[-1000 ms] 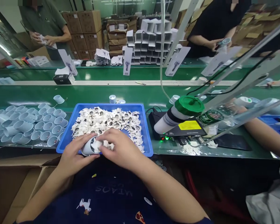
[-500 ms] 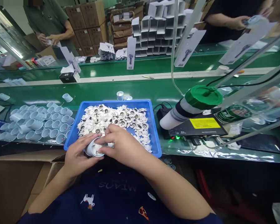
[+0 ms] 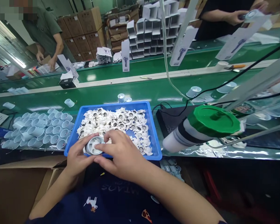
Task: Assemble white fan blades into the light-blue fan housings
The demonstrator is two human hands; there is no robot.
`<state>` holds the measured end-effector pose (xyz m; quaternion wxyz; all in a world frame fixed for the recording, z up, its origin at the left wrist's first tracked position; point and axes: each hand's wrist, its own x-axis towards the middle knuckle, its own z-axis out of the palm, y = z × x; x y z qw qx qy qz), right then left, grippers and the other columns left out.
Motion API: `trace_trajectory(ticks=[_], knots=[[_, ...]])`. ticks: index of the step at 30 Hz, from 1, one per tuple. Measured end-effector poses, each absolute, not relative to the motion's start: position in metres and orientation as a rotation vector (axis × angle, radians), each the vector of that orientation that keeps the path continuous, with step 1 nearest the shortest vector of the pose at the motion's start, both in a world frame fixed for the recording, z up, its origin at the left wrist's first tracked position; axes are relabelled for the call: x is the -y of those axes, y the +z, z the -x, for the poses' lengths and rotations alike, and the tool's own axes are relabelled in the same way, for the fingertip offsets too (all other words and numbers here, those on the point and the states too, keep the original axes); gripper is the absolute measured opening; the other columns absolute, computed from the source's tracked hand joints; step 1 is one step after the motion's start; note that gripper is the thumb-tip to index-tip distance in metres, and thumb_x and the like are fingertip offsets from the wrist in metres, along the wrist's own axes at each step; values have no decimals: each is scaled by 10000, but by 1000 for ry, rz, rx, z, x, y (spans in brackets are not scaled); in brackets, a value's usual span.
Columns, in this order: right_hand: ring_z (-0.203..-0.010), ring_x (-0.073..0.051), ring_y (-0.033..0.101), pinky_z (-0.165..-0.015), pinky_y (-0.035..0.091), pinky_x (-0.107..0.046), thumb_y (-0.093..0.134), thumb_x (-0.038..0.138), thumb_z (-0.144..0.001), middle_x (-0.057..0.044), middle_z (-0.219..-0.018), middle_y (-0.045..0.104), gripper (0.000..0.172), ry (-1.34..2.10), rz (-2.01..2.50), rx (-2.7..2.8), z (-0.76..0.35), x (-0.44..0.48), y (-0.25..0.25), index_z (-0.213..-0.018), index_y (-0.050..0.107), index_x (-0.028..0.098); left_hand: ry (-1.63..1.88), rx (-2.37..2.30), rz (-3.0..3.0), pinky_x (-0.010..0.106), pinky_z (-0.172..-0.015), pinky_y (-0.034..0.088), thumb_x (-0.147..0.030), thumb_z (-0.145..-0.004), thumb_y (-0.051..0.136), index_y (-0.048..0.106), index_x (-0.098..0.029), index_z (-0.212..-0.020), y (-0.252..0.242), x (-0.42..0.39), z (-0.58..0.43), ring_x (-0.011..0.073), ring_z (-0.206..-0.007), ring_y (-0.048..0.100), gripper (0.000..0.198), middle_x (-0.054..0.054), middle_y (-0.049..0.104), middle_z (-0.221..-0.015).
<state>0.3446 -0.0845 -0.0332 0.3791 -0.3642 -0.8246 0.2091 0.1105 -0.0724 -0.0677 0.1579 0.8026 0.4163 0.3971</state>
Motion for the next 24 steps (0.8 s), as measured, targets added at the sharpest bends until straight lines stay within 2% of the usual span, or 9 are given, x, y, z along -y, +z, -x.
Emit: trace_trajectory(ticks=[2,4,6,10,12,14,17,21,24], knots=[[-1050,-293,552,-890,455,-478,695,414,-931,-134,-1144,595,352,423,928,2164,-343,86,-36,-1206,716,195,1154,-1189,-2296,362,-1040,540,-379,-808,820,605,-289,-1370,-67,73,-112,254,-1164,698,608,64,725,-1294],[-986,-284,543,-853,448,-473,621,479,-968,-122,-1076,601,331,371,951,2148,-344,87,-38,-1095,746,201,1149,-1203,-2281,366,-1037,541,-393,-816,812,592,-294,-1381,-66,74,-114,252,-1170,694,614,66,718,-1305],[-955,-270,538,-839,451,-463,530,536,-1002,-114,-1037,593,400,371,940,2103,-345,87,-38,-1039,749,203,1109,-1186,-2295,381,-1043,537,-423,-823,800,579,-295,-1395,-66,74,-116,259,-1185,683,626,73,711,-1312],[-1153,-325,532,-954,449,-546,488,603,-1000,-161,-1263,558,510,344,886,2136,-351,86,-45,-1272,657,207,1085,-1048,-2419,456,-1091,495,-489,-836,769,533,-290,-1443,-68,68,-115,301,-1273,618,681,118,645,-1389],[-1203,-333,525,-987,445,-568,498,579,-1004,-158,-1331,534,465,297,874,2141,-361,88,-53,-1275,642,229,1114,-1076,-2476,475,-1066,503,-519,-835,757,555,-294,-1419,-69,60,-110,319,-1273,600,658,134,591,-1423],[-1218,-314,538,-998,468,-535,504,504,-1021,-142,-1339,532,373,244,895,2071,-381,93,-64,-1252,638,244,1140,-1223,-2476,449,-990,544,-504,-853,740,556,-294,-1412,-69,48,-102,295,-1184,634,625,127,602,-1347],[-1143,-243,615,-953,543,-389,538,366,-1016,-119,-1280,573,250,178,1018,1899,-417,108,-84,-1199,654,241,1131,-1370,-2459,399,-926,568,-408,-920,669,508,-294,-1451,-61,24,-90,241,-1079,662,567,95,636,-1227],[-1055,-209,704,-885,604,-276,574,338,-989,-89,-1196,675,215,113,1206,1716,-450,135,-111,-1134,713,260,1060,-1230,-2547,408,-1008,533,-392,-921,650,689,-283,-1205,-45,-16,-89,247,-1150,640,307,78,649,-1222],[-1051,-213,736,-847,622,-228,608,350,-968,-71,-1181,731,207,152,1265,1691,-455,149,-121,-1087,759,274,1073,-1310,-2470,436,-1025,528,-440,-889,675,683,-240,-1109,-38,-68,-99,271,-1179,626,297,98,654,-1248]])
